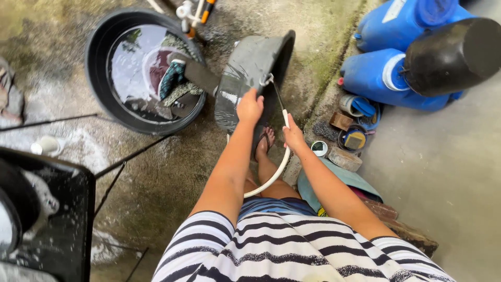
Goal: Scrubbing and rinsing a grey floor mat and a plastic basin outdoors.
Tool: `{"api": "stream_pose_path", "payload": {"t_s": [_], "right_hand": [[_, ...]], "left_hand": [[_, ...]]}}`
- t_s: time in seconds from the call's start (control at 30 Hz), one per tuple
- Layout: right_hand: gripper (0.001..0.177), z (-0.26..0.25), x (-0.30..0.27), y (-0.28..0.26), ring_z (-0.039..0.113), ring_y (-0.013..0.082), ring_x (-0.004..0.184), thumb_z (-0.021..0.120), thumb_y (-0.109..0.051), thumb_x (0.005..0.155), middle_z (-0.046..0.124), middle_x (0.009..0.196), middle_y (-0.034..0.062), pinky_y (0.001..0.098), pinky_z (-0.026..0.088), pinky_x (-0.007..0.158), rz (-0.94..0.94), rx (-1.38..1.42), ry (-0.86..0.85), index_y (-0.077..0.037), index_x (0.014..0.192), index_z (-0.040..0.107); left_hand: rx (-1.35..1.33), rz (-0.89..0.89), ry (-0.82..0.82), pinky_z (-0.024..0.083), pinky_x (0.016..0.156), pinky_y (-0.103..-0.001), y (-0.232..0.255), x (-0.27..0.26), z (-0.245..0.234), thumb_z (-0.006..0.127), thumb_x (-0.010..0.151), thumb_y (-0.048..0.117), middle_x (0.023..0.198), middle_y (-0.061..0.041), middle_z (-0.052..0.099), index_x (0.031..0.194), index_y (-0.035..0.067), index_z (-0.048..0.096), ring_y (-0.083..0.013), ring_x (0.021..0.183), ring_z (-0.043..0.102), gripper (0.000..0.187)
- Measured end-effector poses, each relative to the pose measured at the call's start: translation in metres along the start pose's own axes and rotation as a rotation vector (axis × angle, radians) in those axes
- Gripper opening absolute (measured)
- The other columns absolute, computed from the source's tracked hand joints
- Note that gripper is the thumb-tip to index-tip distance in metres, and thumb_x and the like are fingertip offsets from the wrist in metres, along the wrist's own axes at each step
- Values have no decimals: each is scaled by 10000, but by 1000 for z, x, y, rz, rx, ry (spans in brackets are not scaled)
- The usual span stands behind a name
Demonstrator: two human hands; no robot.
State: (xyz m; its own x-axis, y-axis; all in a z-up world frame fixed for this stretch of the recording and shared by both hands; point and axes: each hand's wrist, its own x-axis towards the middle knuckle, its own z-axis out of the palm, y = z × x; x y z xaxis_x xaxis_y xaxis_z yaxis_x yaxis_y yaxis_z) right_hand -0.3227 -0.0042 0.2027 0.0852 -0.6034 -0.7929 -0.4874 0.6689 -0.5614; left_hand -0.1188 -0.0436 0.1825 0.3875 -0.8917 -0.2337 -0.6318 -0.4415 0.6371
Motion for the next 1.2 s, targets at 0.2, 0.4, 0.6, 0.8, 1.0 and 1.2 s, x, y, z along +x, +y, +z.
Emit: {"api": "stream_pose_path", "payload": {"t_s": [0.2, 0.4, 0.6, 0.8, 1.0, 1.2], "right_hand": [[691, 28, -19, -32, 467, 162, 462, 490, -137, 1008, 529, 709, 27, 332, 448, 401, -104, 23, -21, -298, 1636, 249], [596, 68, -9, -24, 692, 257, 796, 549, -181, 1034, 726, 983, 139, 406, 564, 745, -402, -328, -28, -298, 1591, 370], [556, 125, -4, -9, 673, 371, 1157, 639, -179, 959, 676, 1285, 212, 415, 513, 954, -732, -493, -175, -286, 1488, 506], [527, 213, -111, -76, 668, 398, 1151, 644, -235, 1003, 677, 1232, 243, 419, 523, 981, -709, -624, -78, -324, 1508, 521], [562, 292, -186, -21, 634, 389, 1205, 638, -208, 992, 660, 1303, 223, 420, 497, 995, -733, -513, -65, -331, 1522, 497], [559, 345, -253, 20, 657, 309, 1227, 617, -178, 988, 663, 1355, 171, 369, 493, 1010, -731, -451, -133, -289, 1521, 492]], "left_hand": [[-142, -81, 96, 483, 870, -501, -22, -37, -52, 783, 826, 312, 973, -166, 674, 949, 54, 648, -392, 994, 612, 316], [-514, -32, 339, 426, 986, -432, -18, -91, -100, 795, 727, 176, 1355, -159, 534, 802, 27, 573, -361, 1185, 479, 278], [-680, -80, 372, 399, 1047, -408, -47, -155, -180, 746, 743, 132, 1538, -131, 493, 731, 36, 484, -326, 1323, 439, 279], [-685, 55, 400, 367, 1075, -414, -108, -237, -247, 729, 709, 113, 1552, -144, 466, 691, 21, 498, -350, 1352, 410, 249], [-610, 91, 359, 426, 1021, -407, -182, -313, -296, 697, 727, 155, 1508, -139, 544, 777, 28, 464, -365, 1181, 529, 270], [-543, 257, 426, 405, 1103, -435, -222, -376, -319, 685, 680, 106, 1509, -151, 565, 714, 4, 394, -400, 1345, 502, 310]]}}
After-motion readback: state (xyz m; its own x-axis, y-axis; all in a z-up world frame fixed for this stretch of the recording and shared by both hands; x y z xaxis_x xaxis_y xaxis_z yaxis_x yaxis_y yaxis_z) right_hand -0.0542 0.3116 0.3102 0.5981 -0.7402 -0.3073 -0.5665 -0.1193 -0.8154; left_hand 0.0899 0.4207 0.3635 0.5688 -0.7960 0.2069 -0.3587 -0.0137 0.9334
